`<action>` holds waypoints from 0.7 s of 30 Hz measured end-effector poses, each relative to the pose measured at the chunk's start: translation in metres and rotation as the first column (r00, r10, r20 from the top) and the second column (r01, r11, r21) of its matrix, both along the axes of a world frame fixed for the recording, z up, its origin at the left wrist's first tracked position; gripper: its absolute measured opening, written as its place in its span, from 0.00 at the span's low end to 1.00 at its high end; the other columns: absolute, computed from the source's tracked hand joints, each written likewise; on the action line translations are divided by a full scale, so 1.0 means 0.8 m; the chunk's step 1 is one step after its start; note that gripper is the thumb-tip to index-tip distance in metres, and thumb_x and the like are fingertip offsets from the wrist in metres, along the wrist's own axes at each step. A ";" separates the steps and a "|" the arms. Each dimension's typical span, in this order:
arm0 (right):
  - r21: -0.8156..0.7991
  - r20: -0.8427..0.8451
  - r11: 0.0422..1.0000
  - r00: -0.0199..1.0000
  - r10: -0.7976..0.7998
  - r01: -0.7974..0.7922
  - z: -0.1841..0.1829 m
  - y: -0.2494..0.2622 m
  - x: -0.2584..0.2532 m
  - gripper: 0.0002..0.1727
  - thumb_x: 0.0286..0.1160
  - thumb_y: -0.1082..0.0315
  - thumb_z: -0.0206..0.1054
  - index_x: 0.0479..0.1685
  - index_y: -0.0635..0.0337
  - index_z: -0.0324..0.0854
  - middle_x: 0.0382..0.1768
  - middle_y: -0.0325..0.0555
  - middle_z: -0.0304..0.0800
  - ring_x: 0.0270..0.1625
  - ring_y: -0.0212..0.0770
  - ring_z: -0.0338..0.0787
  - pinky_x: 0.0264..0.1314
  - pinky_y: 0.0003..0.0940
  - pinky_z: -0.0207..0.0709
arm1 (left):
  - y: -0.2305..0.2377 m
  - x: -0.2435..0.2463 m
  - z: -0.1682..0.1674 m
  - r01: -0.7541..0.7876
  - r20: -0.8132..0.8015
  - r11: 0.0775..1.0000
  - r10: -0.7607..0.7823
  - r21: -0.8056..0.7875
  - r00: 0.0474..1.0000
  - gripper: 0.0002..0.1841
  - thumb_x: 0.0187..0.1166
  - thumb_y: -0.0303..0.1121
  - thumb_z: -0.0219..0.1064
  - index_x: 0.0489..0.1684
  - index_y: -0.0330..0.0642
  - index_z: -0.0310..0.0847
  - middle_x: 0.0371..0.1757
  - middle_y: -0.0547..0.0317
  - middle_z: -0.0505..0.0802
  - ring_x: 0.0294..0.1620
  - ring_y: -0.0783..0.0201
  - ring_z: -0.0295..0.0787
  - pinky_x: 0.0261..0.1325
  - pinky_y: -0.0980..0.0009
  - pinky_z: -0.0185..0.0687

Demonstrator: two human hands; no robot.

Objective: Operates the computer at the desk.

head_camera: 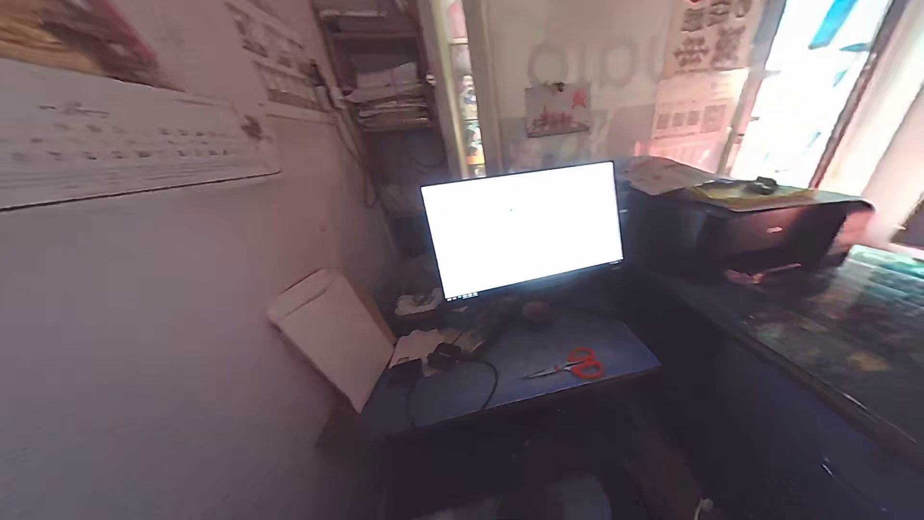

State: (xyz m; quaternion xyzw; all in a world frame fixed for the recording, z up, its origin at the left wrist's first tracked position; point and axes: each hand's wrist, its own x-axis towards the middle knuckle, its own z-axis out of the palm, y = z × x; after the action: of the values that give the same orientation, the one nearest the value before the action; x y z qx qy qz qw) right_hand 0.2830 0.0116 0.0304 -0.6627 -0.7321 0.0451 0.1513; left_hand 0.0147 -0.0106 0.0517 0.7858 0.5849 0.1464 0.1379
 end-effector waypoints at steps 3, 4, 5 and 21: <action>0.068 -0.150 0.998 0.989 0.014 -0.004 -0.004 0.001 0.005 0.30 0.86 0.51 0.57 0.84 0.52 0.74 0.81 0.59 0.75 0.83 0.57 0.75 0.85 0.52 0.69 | 0.004 0.000 -0.029 0.004 -0.061 0.997 0.001 0.073 0.998 0.33 0.80 0.54 0.59 0.85 0.52 0.71 0.87 0.55 0.75 0.90 0.50 0.65 0.90 0.44 0.56; 0.076 -0.166 0.997 0.986 0.013 0.000 -0.002 0.001 0.004 0.30 0.85 0.50 0.57 0.84 0.52 0.74 0.82 0.59 0.74 0.84 0.57 0.75 0.86 0.51 0.68 | 0.005 -0.001 -0.032 0.020 -0.068 0.996 -0.015 0.085 0.998 0.34 0.81 0.55 0.58 0.86 0.51 0.70 0.88 0.56 0.73 0.91 0.52 0.62 0.92 0.45 0.52; 0.087 -0.171 0.996 0.985 0.001 0.014 -0.002 0.003 0.003 0.30 0.83 0.50 0.58 0.81 0.55 0.76 0.80 0.60 0.76 0.82 0.58 0.76 0.84 0.53 0.69 | 0.006 -0.002 -0.031 0.032 -0.076 0.995 -0.025 0.093 0.997 0.34 0.81 0.55 0.57 0.86 0.51 0.70 0.89 0.57 0.73 0.92 0.53 0.61 0.93 0.46 0.50; 0.046 -0.101 0.992 0.989 -0.110 0.116 -0.010 0.007 0.004 0.31 0.78 0.49 0.64 0.81 0.51 0.78 0.84 0.57 0.71 0.88 0.57 0.68 0.89 0.53 0.62 | 0.005 -0.007 -0.028 0.082 -0.094 0.993 -0.074 0.090 0.993 0.39 0.85 0.59 0.50 0.87 0.37 0.66 0.92 0.45 0.66 0.94 0.46 0.53 0.95 0.45 0.41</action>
State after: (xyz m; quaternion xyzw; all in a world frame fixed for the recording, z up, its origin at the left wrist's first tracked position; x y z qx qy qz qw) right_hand 0.2860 0.0170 0.0220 -0.6960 -0.6859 0.0500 0.2066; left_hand 0.0089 -0.0068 0.0293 0.8195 0.5518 0.1328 0.0798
